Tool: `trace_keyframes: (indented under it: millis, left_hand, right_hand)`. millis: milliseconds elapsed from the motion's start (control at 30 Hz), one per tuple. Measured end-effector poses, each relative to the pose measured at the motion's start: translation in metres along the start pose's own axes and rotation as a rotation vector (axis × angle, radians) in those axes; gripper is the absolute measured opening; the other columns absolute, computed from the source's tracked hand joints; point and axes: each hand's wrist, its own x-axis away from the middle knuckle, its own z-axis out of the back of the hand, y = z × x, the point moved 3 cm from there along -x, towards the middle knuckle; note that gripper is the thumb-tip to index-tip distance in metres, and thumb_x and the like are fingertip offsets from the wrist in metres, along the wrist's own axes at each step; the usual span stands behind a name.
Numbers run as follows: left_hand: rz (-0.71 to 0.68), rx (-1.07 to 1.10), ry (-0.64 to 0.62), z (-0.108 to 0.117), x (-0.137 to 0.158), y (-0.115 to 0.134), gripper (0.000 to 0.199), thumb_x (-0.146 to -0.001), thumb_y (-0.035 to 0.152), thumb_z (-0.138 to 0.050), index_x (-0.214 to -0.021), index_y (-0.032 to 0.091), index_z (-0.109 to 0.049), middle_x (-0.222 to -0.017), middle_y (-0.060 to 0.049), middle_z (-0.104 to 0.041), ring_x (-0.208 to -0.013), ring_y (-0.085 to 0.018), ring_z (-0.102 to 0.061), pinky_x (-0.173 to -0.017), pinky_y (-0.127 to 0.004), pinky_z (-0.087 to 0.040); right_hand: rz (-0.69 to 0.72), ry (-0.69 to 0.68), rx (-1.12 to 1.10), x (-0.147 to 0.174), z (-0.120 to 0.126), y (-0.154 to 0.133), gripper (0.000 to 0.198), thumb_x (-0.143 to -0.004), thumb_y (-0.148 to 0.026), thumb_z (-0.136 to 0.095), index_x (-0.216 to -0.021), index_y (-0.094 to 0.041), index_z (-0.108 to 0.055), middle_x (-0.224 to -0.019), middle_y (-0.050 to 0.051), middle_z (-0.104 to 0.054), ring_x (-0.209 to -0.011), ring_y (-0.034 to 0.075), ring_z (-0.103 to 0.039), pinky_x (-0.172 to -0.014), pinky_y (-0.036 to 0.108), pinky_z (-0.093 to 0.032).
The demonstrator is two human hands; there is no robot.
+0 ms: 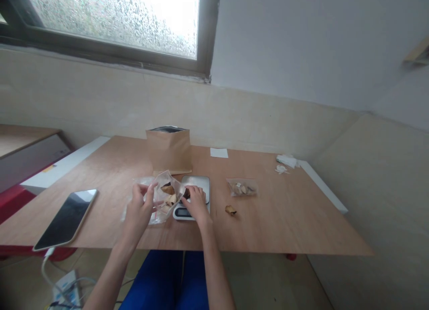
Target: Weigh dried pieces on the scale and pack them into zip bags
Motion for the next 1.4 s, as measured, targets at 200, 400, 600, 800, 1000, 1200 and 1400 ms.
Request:
trace_keyframes:
  millis: [200,400,600,800,1000,1200,1400]
  left_hand:
    - [0.026,0.023,-0.057,-0.004,-0.002,-0.006,0.03,-0.083,0.051,-0.036,-0.085,0.022,-0.041,-0.074,-0.004,-0.059,-0.061,-0.023,-0.064,-0.05,-0.032,-0.047]
    - [0.025,-0.059,-0.055,-0.005,-0.003,-0.005,0.025,-0.084,0.047,-0.035,-0.083,0.022,-0.041,-0.07,-0.004,-0.06,-0.063,-0.025,-0.064,-0.053,-0.034,-0.046]
    - [0.027,-0.137,-0.079,-0.008,0.005,0.009,0.021,-0.084,0.043,-0.033,-0.081,0.023,-0.037,-0.072,-0.006,-0.062,-0.065,-0.027,-0.064,-0.057,-0.035,-0.045]
    - [-0.022,-0.06,-0.106,-0.014,0.02,0.019,0.02,-0.085,0.042,-0.032,-0.081,0.023,-0.038,-0.078,-0.007,-0.063,-0.067,-0.025,-0.064,-0.056,-0.034,-0.046]
    - [-0.032,0.032,-0.149,-0.02,0.03,0.019,0.021,-0.085,0.042,-0.035,-0.084,0.022,-0.041,-0.078,-0.007,-0.062,-0.066,-0.022,-0.063,-0.056,-0.033,-0.047]
    - [0.132,0.207,-0.118,-0.016,0.024,0.002,0.03,-0.08,0.051,-0.042,-0.086,0.021,-0.043,-0.084,-0.004,-0.061,-0.058,-0.017,-0.06,-0.052,-0.032,-0.05]
    - [0.237,0.406,-0.027,-0.01,0.019,0.001,0.035,-0.076,0.053,-0.048,-0.091,0.021,-0.045,-0.084,-0.002,-0.056,-0.062,-0.017,-0.062,-0.051,-0.032,-0.053]
  right_hand:
    - [-0.045,0.12,-0.241,-0.001,0.013,0.003,0.013,-0.075,-0.017,-0.054,-0.087,-0.016,-0.06,-0.088,0.005,-0.062,-0.071,0.014,-0.057,-0.069,0.029,-0.047]
    - [-0.166,0.323,-0.507,0.007,0.057,-0.024,0.018,-0.075,-0.029,-0.056,-0.088,-0.016,-0.061,-0.082,0.005,-0.064,-0.063,0.013,-0.058,-0.06,0.026,-0.049]
    - [-0.193,-0.003,-0.656,0.016,0.076,-0.075,0.018,-0.074,-0.026,-0.058,-0.09,-0.018,-0.062,-0.077,0.001,-0.063,-0.049,0.009,-0.055,-0.047,0.022,-0.046]
    - [-0.149,0.139,-0.186,0.004,0.052,-0.09,0.014,-0.073,-0.007,-0.052,-0.078,-0.017,-0.061,-0.083,0.007,-0.062,-0.077,0.019,-0.06,-0.073,0.032,-0.049]
    - [-0.13,0.096,-0.097,-0.002,0.03,-0.089,0.021,-0.078,-0.004,-0.044,-0.084,-0.016,-0.06,-0.09,0.009,-0.062,-0.084,0.02,-0.059,-0.076,0.033,-0.047]
    - [-0.009,0.033,-0.157,0.015,0.054,-0.09,0.02,-0.085,-0.017,-0.044,-0.094,-0.017,-0.063,-0.096,0.009,-0.062,-0.096,0.021,-0.056,-0.089,0.035,-0.043]
    - [-0.054,0.173,-0.267,0.04,0.078,-0.079,0.042,-0.082,-0.036,-0.054,-0.121,-0.021,-0.048,-0.121,0.01,-0.051,-0.117,0.023,-0.046,-0.1,0.04,-0.036]
